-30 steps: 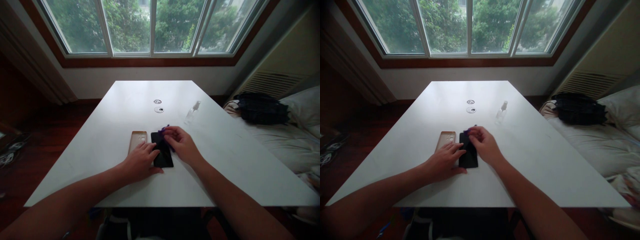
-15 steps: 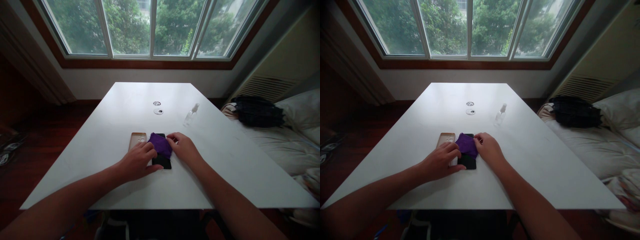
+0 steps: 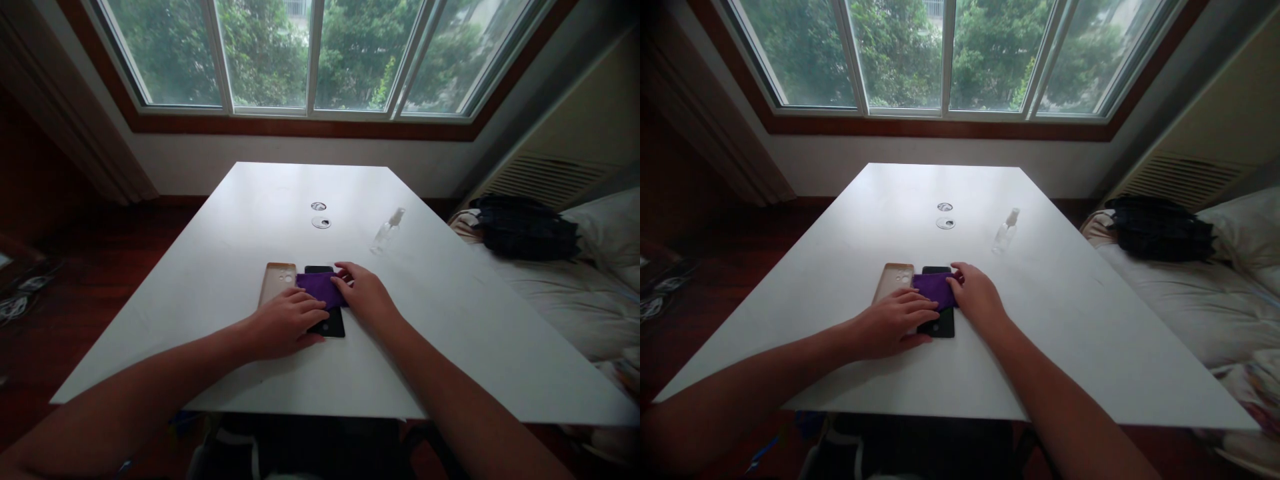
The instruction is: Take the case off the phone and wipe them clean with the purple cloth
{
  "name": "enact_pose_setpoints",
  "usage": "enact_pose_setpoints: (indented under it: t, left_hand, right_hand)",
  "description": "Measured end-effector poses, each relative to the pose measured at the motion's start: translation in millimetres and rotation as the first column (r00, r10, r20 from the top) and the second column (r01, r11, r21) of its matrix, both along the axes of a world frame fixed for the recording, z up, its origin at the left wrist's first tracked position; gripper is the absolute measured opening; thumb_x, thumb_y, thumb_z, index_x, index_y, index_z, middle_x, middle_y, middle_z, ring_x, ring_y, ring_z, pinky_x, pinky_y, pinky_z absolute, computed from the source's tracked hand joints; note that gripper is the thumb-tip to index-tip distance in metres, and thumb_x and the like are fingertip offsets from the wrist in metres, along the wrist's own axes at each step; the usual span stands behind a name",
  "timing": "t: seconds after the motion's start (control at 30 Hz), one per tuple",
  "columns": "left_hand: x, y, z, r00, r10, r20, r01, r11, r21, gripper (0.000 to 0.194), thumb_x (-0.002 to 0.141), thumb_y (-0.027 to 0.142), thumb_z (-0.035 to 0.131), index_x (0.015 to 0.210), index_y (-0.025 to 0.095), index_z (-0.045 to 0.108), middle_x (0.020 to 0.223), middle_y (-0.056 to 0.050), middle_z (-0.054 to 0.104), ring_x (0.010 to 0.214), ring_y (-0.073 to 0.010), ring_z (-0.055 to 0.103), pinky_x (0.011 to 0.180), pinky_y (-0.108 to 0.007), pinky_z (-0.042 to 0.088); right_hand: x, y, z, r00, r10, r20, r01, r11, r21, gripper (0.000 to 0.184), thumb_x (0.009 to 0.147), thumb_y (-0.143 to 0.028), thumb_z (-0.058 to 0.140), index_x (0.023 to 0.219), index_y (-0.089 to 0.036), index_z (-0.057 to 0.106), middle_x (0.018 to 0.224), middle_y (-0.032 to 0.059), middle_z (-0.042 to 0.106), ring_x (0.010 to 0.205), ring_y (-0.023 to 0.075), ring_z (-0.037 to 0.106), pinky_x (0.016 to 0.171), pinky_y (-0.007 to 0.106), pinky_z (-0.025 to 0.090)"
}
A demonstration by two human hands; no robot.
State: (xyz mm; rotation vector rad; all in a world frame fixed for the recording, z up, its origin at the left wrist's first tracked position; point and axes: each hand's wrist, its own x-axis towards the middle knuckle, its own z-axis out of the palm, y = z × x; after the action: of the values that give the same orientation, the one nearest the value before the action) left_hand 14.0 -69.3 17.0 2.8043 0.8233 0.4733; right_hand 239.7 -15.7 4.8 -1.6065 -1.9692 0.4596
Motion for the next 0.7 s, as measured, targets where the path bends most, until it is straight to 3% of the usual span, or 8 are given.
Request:
enact_pose_setpoints:
  t: [0.2,0.37,0.5,0.7]
  left_hand:
    - [-1.1,-1.9,2.4,0.996,0.089,-0.025,-0.089,0.996,0.017,0.049,0.092,0.05,0.062,0.13,0.019,0.062,0.137,-0.014,0.06,0.12,-0.0316,0.057,0.105,-0.048,0.044]
    - [-1.1,-0.6,1.6,0.995,0.088,-0.044,-0.087,0.996,0.011,0.048,0.092,0.05,0.063,0.127,0.018,0.062,0.134,-0.014,0.061,0.12,-0.032,0.056,0.105,-0.048,0.045]
    - [-0.5,-0.6,1.9,0.994,0.093,-0.049,-0.093,0.996,0.011,0.046,0.091,0.049,0.065,0.124,0.017,0.063,0.132,-0.014,0.062,0.119,-0.0321,0.057,0.103,-0.049,0.046]
    - [-1.0,-0.8,2.2,0.995,0.094,-0.021,-0.095,0.995,-0.029,0.046,0.089,0.047,0.067,0.122,0.016,0.064,0.128,-0.015,0.062,0.114,-0.0304,0.059,0.1,-0.046,0.05]
  right_hand:
    - [-6.1,-8.8,6.4,0.998,-0.057,-0.007,0.057,0.993,0.1,0.027,0.095,-0.035,0.056,0.11,-0.019,0.071,0.103,0.0099,0.074,0.086,0.0248,0.068,0.083,0.04,0.054]
    - [-8.2,-0.8,-4.0,0.999,0.028,-0.034,-0.026,0.997,0.073,0.042,0.09,-0.036,0.063,0.126,-0.014,0.066,0.126,0.0167,0.069,0.119,0.0334,0.061,0.108,0.05,0.042]
    - [-7.5,7.1,-10.5,0.994,0.038,-0.101,-0.039,0.999,-0.003,0.04,0.087,-0.04,0.067,0.122,-0.019,0.069,0.122,0.0141,0.071,0.115,0.0328,0.064,0.106,0.052,0.043]
    - [-2.0,20.3,-22.0,0.952,0.051,-0.301,-0.086,0.991,-0.104,0.046,0.084,-0.039,0.07,0.126,-0.02,0.064,0.12,0.0095,0.073,0.108,0.0244,0.069,0.098,0.043,0.053]
